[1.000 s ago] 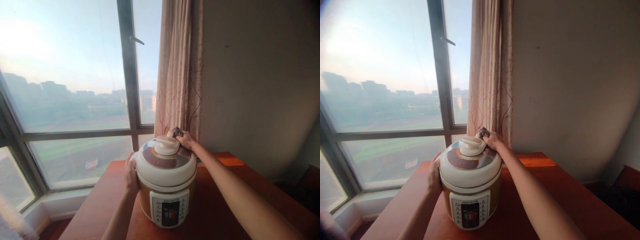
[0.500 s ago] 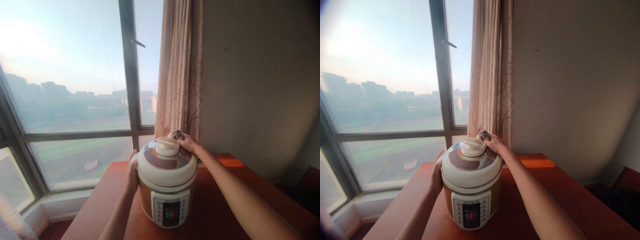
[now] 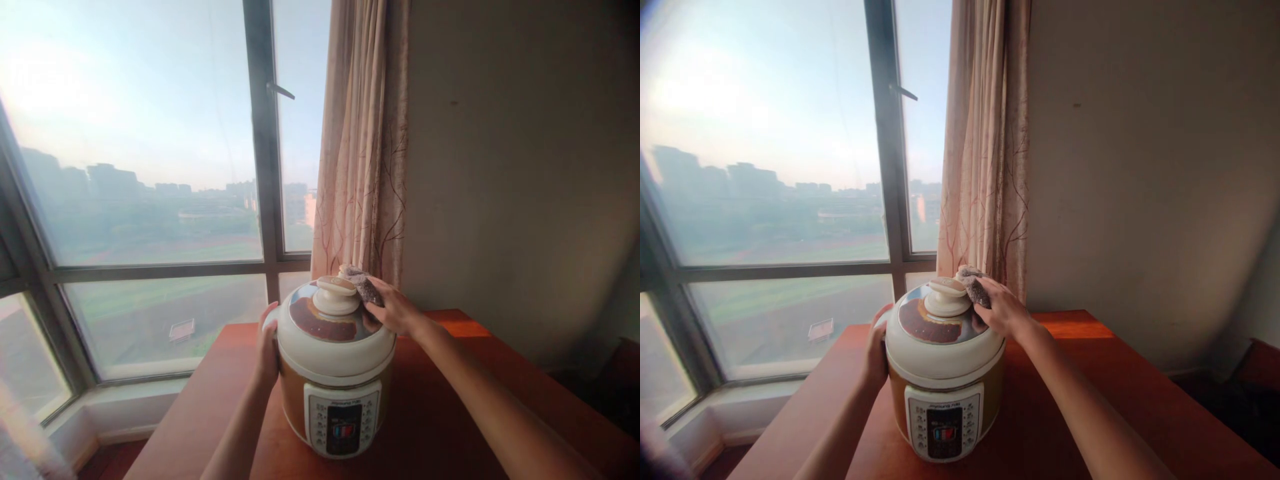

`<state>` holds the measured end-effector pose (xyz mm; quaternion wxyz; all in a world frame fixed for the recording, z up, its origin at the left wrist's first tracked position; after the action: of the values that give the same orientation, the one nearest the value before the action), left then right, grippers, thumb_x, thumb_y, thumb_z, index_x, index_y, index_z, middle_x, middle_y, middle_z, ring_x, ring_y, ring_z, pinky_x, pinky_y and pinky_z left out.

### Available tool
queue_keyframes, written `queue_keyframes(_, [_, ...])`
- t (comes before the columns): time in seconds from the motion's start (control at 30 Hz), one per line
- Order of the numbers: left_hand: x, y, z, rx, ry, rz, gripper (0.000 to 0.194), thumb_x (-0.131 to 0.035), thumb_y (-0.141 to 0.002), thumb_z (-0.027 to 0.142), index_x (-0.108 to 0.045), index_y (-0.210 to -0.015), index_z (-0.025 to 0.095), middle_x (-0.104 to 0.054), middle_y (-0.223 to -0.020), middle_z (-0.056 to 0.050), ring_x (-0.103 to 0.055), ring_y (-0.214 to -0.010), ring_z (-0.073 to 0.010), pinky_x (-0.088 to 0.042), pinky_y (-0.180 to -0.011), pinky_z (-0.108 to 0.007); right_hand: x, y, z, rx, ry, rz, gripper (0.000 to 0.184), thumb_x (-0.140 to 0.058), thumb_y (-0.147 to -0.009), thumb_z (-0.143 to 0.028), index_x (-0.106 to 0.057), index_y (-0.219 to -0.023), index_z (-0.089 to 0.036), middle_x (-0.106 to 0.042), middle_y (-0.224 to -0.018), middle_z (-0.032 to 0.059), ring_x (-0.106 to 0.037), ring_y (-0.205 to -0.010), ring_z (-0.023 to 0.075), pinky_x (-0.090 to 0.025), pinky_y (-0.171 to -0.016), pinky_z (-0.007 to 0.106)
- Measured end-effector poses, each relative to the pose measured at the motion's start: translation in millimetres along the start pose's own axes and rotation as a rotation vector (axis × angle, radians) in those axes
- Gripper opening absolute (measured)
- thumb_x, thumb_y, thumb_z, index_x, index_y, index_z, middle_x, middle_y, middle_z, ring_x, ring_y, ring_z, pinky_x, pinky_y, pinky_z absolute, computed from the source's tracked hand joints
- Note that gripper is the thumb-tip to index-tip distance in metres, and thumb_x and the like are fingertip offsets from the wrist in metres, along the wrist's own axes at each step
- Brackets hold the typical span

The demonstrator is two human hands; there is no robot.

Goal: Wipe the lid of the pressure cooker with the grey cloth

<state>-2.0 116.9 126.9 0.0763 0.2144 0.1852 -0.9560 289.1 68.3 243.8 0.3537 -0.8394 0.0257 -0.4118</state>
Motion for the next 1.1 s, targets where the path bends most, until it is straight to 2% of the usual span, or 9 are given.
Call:
queue_keyframes(0.13, [-0.4, 1, 0, 0.010, 0.014, 0.005, 0.055, -0.062, -0.079, 0.049, -0.056, -0.128, 0.024, -0.068, -0.120, -0.005, -0.062, -0.112, -0.0275, -0.046, -0.100, -0.040, -1, 24, -6, -0.039, 0.049, 0.077, 0.059, -0.061, -0.081, -0.027, -0.054, -0.140, -0.020, -0.056, -0.144, 0.0129, -0.050, -0.135, 0.0293, -0.037, -0.114, 0.051])
queue_keyframes(0.3, [-2.6, 4, 2, 0.015, 0.022, 0.008, 0.055, -0.062, -0.081, 0.047, -0.055, -0.130, 0.025, -0.067, -0.122, -0.005, -0.060, -0.116, -0.0276, -0.044, -0.101, -0.039, 0, 49, -32, 0.017, 0.119, 0.109, 0.063, -0.059, -0.082, -0.024, -0.050, -0.144, -0.021, -0.051, -0.148, 0.0118, -0.045, -0.138, 0.0281, -0.034, -0.116, 0.051])
queue_keyframes(0.43, [-4.9, 6, 3, 0.032, 0.047, 0.001, 0.056, -0.060, -0.081, 0.046, -0.053, -0.132, 0.024, -0.069, -0.116, -0.005, -0.062, -0.111, -0.0279, -0.046, -0.098, -0.041, 2, 64, -59, 0.044, 0.134, 0.087, 0.070, -0.059, -0.080, -0.019, -0.044, -0.147, -0.026, -0.047, -0.152, 0.0085, -0.039, -0.142, 0.0295, -0.031, -0.117, 0.055])
queue_keyframes(0.57, [-2.5, 3, 2, 0.016, 0.031, 0.005, 0.056, -0.061, -0.081, 0.045, -0.054, -0.131, 0.023, -0.067, -0.122, -0.006, -0.059, -0.117, -0.0283, -0.045, -0.101, -0.040, -2, 79, -84, 0.112, 0.137, 0.017, 0.082, -0.058, -0.077, -0.016, -0.033, -0.153, -0.030, -0.041, -0.157, 0.0040, -0.030, -0.147, 0.0310, -0.025, -0.119, 0.057])
queue_keyframes(0.67, [0.1, 1, 0, 0.023, 0.031, 0.013, 0.056, -0.062, -0.079, 0.044, -0.054, -0.131, 0.023, -0.066, -0.126, -0.006, -0.058, -0.120, -0.0278, -0.043, -0.103, -0.039, -4, 86, -93, 0.145, 0.147, -0.007, 0.085, -0.058, -0.076, -0.015, -0.030, -0.155, -0.030, -0.038, -0.158, 0.0017, -0.027, -0.148, 0.0308, -0.022, -0.121, 0.057])
queue_keyframes(0.8, [-0.2, 2, 1, 0.044, 0.041, 0.009, 0.059, -0.064, -0.079, 0.047, -0.054, -0.132, 0.023, -0.068, -0.121, -0.006, -0.061, -0.114, -0.0271, -0.045, -0.100, -0.038, -1, 81, -90, 0.101, 0.127, 0.012, 0.085, -0.057, -0.072, -0.012, -0.035, -0.152, -0.027, -0.042, -0.156, 0.0037, -0.031, -0.146, 0.0293, -0.026, -0.120, 0.055])
queue_keyframes(0.9, [-2.5, 5, 3, 0.050, 0.052, -0.024, 0.061, -0.064, -0.080, 0.048, -0.052, -0.134, 0.024, -0.070, -0.116, -0.005, -0.063, -0.109, -0.0263, -0.047, -0.096, -0.038, 1, 71, -79, 0.051, 0.134, 0.030, 0.077, -0.057, -0.071, -0.013, -0.045, -0.146, -0.023, -0.047, -0.153, 0.0062, -0.037, -0.143, 0.0294, -0.029, -0.118, 0.053])
queue_keyframes(1.0, [-2.8, 7, 4, 0.041, 0.036, -0.043, 0.060, -0.062, -0.082, 0.048, -0.051, -0.135, 0.023, -0.071, -0.112, -0.004, -0.064, -0.104, -0.0258, -0.047, -0.093, -0.037, 3, 59, -60, 0.016, 0.148, 0.042, 0.067, -0.057, -0.075, -0.017, -0.051, -0.142, -0.021, -0.052, -0.149, 0.0070, -0.041, -0.141, 0.0282, -0.031, -0.118, 0.050])
queue_keyframes(1.1, [-0.9, 5, 2, 0.029, 0.019, -0.041, 0.057, -0.060, -0.083, 0.047, -0.051, -0.134, 0.023, -0.070, -0.112, -0.004, -0.064, -0.103, -0.0251, -0.046, -0.092, -0.037, 5, 45, -31, -0.056, 0.142, 0.065, 0.063, -0.056, -0.079, -0.021, -0.051, -0.142, -0.019, -0.054, -0.146, 0.0098, -0.046, -0.137, 0.0272, -0.034, -0.116, 0.047])
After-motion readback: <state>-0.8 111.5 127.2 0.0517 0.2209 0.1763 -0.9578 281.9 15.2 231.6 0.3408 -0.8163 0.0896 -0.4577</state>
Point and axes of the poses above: each hand's wrist, its own y-axis away from the middle knuckle, its own x-axis out of the back of the hand, z = x × y, the point moved 4 cm from there along -y, towards the middle knuckle
